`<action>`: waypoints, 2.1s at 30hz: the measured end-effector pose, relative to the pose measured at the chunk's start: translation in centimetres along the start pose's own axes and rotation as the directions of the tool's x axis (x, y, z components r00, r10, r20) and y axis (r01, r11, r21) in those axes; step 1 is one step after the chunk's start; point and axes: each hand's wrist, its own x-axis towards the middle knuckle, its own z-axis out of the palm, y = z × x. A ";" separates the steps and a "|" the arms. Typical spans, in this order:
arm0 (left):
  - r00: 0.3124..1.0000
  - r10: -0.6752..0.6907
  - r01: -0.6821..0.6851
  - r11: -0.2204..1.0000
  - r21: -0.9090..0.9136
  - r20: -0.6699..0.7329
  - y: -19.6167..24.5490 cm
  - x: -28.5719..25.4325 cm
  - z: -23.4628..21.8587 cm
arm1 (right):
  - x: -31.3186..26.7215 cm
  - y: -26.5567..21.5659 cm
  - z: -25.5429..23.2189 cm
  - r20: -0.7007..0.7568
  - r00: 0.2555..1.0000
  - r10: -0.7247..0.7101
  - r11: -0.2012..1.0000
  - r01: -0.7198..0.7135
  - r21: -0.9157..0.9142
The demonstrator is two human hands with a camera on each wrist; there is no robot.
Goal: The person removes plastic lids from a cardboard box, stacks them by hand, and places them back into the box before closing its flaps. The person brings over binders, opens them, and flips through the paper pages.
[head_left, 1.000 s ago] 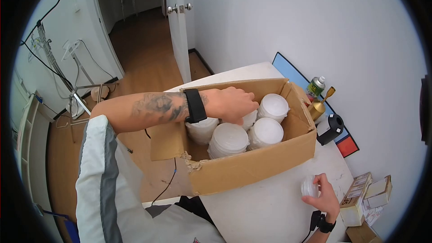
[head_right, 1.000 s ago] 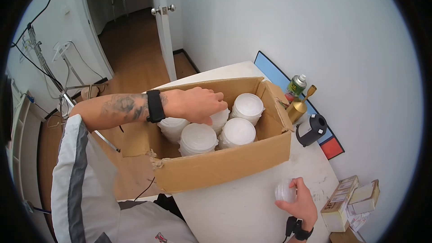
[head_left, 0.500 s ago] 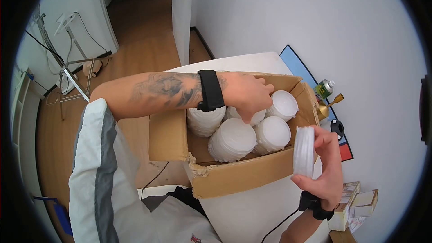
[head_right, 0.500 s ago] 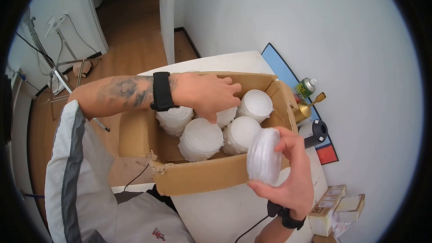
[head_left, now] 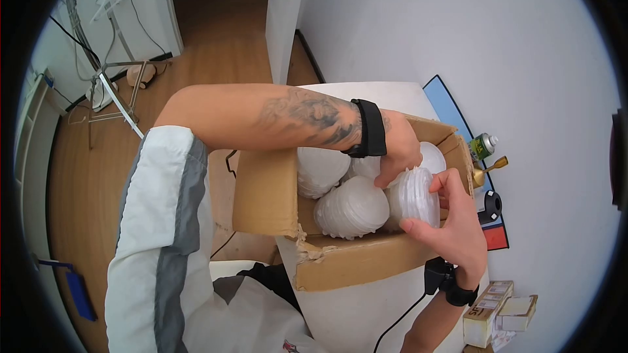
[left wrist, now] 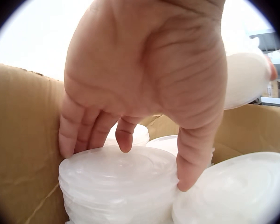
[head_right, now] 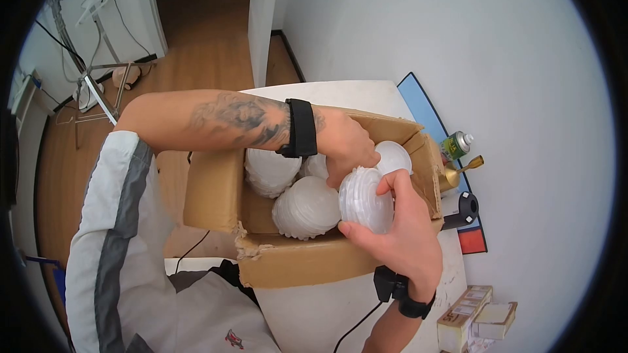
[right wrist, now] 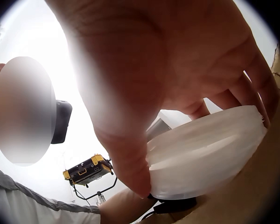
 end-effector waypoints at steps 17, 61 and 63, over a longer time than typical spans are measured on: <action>0.999 0.047 -0.049 0.961 -0.271 -0.014 -2.9 -1.5 -2.1 | 3.2 -3.9 3.8 0.213 0.975 0.068 0.964 -0.009 -0.267; 0.898 0.231 -0.267 0.963 -0.047 -0.373 4.3 -10.7 4.2 | 10.3 6.7 -3.3 0.244 0.966 0.083 0.700 0.118 -0.704; 0.906 0.195 -0.197 0.980 0.035 -0.376 5.2 -10.5 4.5 | 10.5 6.8 -2.8 0.253 0.961 0.111 0.697 0.107 -0.709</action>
